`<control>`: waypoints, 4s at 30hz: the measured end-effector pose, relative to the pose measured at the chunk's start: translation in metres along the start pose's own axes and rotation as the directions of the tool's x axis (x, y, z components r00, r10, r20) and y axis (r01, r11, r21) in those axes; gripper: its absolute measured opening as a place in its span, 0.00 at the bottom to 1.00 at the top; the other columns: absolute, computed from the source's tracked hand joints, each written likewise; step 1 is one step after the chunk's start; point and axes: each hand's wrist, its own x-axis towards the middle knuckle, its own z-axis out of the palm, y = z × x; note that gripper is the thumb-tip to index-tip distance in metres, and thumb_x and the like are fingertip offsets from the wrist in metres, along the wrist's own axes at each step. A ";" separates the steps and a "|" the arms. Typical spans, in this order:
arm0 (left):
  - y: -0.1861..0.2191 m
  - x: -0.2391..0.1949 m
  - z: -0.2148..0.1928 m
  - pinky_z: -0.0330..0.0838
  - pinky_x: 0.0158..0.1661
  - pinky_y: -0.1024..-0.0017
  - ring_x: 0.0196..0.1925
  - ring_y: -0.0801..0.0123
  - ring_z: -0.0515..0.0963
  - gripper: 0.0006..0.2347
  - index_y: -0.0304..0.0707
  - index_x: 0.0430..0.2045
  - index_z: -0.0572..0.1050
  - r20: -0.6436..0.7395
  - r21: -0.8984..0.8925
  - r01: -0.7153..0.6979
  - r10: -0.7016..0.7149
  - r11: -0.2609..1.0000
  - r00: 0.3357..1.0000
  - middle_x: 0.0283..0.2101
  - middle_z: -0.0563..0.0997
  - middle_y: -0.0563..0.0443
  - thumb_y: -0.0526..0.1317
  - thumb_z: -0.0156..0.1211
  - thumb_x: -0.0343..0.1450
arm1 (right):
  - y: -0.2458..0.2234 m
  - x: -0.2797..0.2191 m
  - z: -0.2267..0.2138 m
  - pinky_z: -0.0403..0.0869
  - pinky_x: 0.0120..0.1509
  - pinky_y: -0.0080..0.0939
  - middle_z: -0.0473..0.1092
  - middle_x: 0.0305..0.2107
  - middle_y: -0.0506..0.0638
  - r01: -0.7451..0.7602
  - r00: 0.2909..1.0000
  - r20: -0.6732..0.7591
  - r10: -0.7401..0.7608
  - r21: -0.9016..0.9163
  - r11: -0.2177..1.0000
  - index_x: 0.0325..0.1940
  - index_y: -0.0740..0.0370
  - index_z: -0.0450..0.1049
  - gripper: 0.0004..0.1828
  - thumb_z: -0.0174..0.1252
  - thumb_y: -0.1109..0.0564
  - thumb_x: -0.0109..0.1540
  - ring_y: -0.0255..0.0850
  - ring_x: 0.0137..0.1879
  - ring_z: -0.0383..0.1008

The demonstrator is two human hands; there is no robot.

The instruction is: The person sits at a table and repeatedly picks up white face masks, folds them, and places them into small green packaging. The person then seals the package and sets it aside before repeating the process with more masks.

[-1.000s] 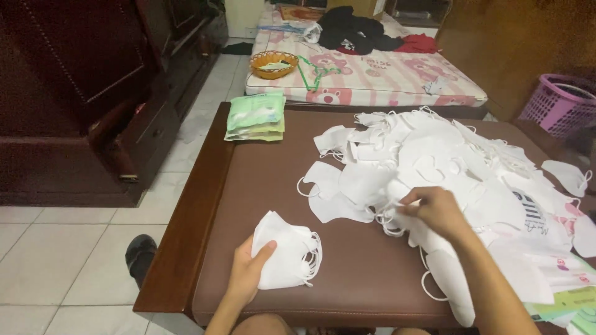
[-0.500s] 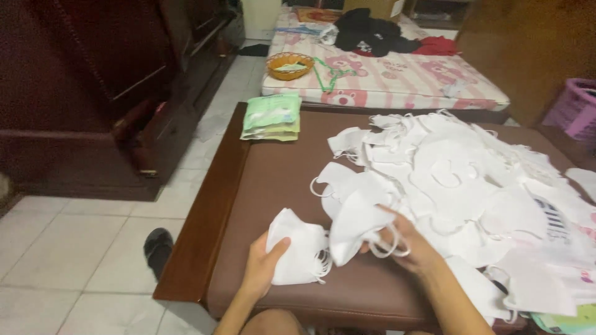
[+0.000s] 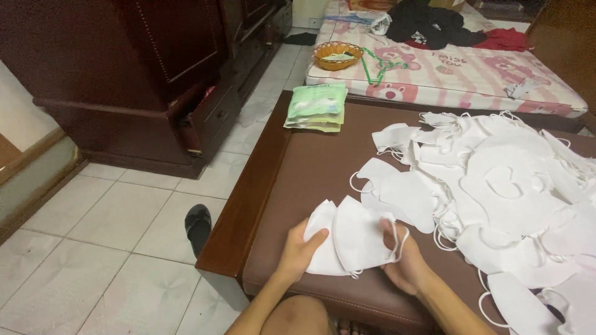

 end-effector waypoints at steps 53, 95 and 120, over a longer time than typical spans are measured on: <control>-0.039 0.001 -0.019 0.72 0.46 0.70 0.42 0.68 0.80 0.18 0.35 0.48 0.79 0.064 0.311 -0.449 0.453 0.838 0.889 0.40 0.84 0.51 0.48 0.54 0.72 | -0.054 -0.031 0.086 0.45 0.80 0.65 0.56 0.71 0.66 0.526 0.722 0.608 -0.330 -0.792 -0.309 0.76 0.65 0.54 0.44 0.61 0.43 0.62 0.63 0.77 0.52; -0.022 0.003 -0.009 0.73 0.32 0.71 0.33 0.71 0.79 0.13 0.28 0.29 0.85 -0.170 0.168 0.030 -0.001 0.985 0.985 0.29 0.84 0.51 0.44 0.69 0.65 | -0.128 -0.005 -0.112 0.76 0.46 0.49 0.76 0.41 0.52 -0.587 0.809 -0.482 -0.338 -0.703 -0.402 0.41 0.57 0.77 0.18 0.49 0.50 0.54 0.51 0.46 0.78; -0.012 0.000 -0.009 0.72 0.31 0.71 0.31 0.69 0.78 0.14 0.29 0.28 0.84 -0.137 0.131 0.084 -0.066 0.988 0.988 0.27 0.83 0.50 0.45 0.69 0.66 | -0.188 -0.014 -0.131 0.68 0.63 0.40 0.84 0.40 0.45 -0.487 0.811 -0.515 -0.279 -0.857 0.166 0.35 0.51 0.87 0.13 0.57 0.55 0.55 0.42 0.53 0.77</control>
